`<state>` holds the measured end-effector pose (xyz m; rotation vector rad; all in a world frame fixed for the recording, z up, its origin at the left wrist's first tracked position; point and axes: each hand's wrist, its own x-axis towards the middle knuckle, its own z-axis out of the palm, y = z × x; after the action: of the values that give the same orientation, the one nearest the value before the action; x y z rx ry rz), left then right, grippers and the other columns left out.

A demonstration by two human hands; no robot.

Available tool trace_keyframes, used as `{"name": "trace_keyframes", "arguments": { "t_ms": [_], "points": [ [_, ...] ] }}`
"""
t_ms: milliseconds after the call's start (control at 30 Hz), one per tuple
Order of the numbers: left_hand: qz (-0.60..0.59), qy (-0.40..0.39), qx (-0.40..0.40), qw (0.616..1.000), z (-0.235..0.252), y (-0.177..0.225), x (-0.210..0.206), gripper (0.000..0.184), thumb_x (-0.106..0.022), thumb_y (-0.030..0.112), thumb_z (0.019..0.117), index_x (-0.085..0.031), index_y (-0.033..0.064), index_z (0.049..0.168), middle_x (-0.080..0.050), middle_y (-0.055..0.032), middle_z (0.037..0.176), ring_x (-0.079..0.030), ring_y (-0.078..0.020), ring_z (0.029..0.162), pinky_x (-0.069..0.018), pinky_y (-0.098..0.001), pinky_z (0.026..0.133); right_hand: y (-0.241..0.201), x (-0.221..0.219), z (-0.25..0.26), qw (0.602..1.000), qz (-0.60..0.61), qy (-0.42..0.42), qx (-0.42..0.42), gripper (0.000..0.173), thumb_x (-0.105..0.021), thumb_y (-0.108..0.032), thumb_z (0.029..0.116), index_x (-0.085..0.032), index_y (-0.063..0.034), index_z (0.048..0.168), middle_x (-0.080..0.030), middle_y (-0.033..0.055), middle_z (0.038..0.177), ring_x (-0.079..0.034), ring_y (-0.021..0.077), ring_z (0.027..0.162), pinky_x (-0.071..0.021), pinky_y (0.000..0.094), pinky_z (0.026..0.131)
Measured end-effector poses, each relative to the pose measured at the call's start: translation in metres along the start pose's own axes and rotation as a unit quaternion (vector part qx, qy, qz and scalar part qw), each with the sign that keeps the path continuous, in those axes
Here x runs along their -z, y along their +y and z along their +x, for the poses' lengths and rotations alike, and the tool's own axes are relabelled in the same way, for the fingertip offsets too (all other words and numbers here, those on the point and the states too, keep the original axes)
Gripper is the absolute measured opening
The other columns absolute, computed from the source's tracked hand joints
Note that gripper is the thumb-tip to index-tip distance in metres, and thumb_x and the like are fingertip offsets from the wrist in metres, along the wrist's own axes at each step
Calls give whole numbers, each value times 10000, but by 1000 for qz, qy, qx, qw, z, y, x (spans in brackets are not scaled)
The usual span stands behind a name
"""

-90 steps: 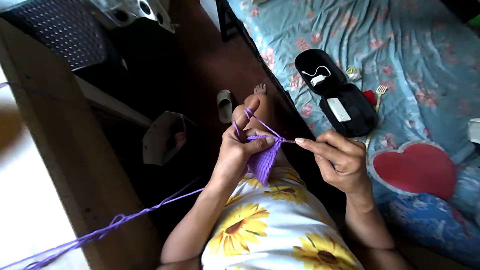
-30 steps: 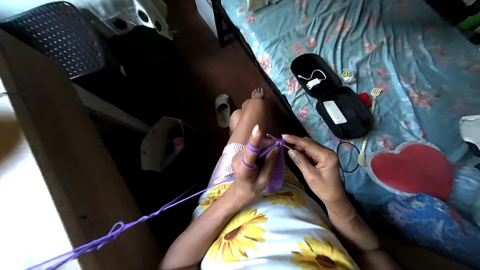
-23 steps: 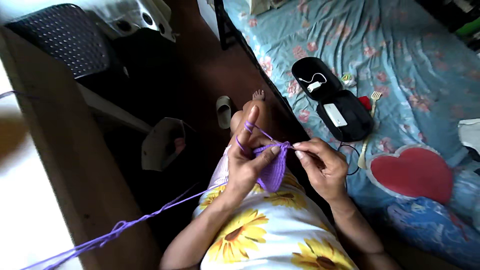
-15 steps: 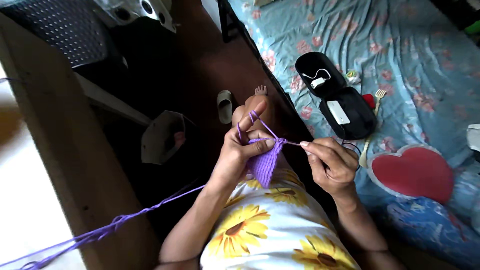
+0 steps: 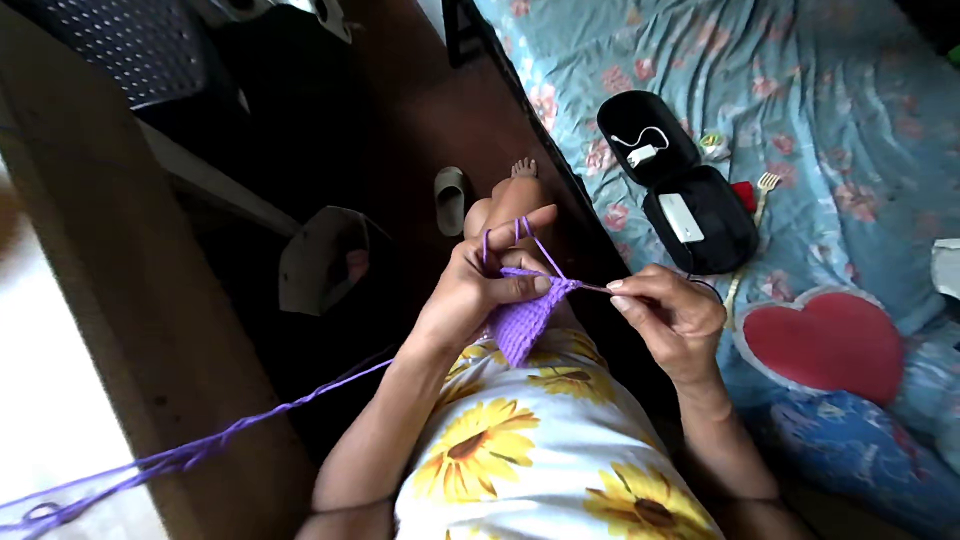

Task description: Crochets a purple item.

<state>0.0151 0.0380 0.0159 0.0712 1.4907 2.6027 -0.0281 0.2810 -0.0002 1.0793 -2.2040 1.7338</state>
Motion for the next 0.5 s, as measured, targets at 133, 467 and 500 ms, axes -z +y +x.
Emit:
{"name": "trace_keyframes", "arguments": {
  "t_ms": [133, 467, 500],
  "points": [
    [130, 4, -104, 986, -3, -8, -17, 684, -664, -124, 833, -485, 3, 1480, -751, -10, 878, -687, -52, 705, -586, -193, 651, -6, -8, 3, 972, 188, -40, -132, 280, -659, -119, 975, -730, -144, 1245, -685, -101, 886, -554, -63, 697, -488, 123, 648],
    [82, 87, -49, 992, -3, -8, -23, 625, -678, -116, 849, -564, 57, 1438, -763, -56, 906, -713, -91, 737, -598, -220, 680, -6, -7, 11, 997, -69, -24, -33, 273, -606, -55, 991, -764, -95, 1210, -575, 5, 817, -523, 3, 703, -460, 129, 632],
    [80, 91, -44, 992, -3, -8, -22, 623, -672, -121, 849, -564, 57, 1437, -763, -57, 901, -714, -90, 732, -599, -221, 679, -5, -7, 11, 994, -105, -27, -16, 290, -597, -56, 990, -766, -113, 1218, -559, 9, 789, -499, 10, 660, -428, 138, 584]
  ]
}}
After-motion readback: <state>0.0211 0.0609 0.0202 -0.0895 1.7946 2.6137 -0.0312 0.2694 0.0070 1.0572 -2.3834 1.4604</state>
